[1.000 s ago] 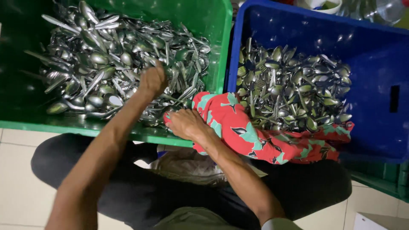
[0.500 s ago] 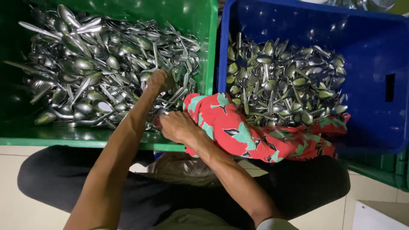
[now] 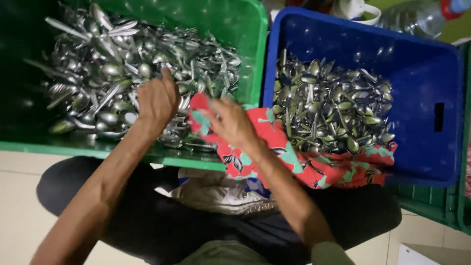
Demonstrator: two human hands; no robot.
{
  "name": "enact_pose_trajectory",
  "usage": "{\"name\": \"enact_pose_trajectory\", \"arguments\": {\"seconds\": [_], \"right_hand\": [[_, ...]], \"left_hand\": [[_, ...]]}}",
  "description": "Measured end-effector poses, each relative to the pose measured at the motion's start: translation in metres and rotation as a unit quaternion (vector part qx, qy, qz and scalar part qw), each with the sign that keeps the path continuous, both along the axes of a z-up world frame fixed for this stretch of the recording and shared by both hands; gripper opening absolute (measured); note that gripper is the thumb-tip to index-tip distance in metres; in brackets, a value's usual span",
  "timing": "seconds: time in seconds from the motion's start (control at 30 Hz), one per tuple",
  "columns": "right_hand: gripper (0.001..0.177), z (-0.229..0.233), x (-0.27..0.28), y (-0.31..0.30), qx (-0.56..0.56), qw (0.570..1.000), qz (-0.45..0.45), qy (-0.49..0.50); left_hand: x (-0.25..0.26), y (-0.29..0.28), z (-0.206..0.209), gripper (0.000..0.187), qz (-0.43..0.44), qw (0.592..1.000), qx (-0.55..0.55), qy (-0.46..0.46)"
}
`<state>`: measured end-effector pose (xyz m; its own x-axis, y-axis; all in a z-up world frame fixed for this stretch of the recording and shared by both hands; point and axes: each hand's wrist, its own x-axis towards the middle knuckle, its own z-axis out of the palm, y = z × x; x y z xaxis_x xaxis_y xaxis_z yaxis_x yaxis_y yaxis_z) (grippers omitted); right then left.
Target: Polishing metal spoons and forks with a cloth in a sorting area.
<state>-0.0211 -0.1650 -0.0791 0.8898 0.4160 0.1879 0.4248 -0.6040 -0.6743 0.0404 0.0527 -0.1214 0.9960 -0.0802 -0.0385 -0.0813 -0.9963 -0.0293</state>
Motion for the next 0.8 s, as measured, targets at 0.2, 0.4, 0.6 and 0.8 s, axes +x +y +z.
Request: {"name": "enact_pose_trajectory", "arguments": {"seconds": [0.2, 0.4, 0.6, 0.8], "right_hand": [[0.039, 0.064, 0.019, -0.004, 0.326, 0.918, -0.109, 0.198], [0.01, 0.14, 0.034, -0.02, 0.554, 0.758, -0.142, 0.314], [0.015, 0.137, 0.059, -0.058, 0.367, 0.881, -0.14, 0.264], [0.016, 0.226, 0.025, -0.082, 0.037, 0.987, -0.06, 0.144]], "left_hand": [[-0.02, 0.009, 0.064, 0.058, 0.073, 0.848, -0.525, 0.031], [-0.048, -0.033, 0.156, 0.097, 0.06, 0.714, -0.639, 0.281], [-0.044, -0.036, 0.084, 0.03, -0.088, 0.586, -0.79, 0.159], [-0.085, -0.043, 0.179, 0.031, -0.119, 0.676, -0.724, 0.06]]}}
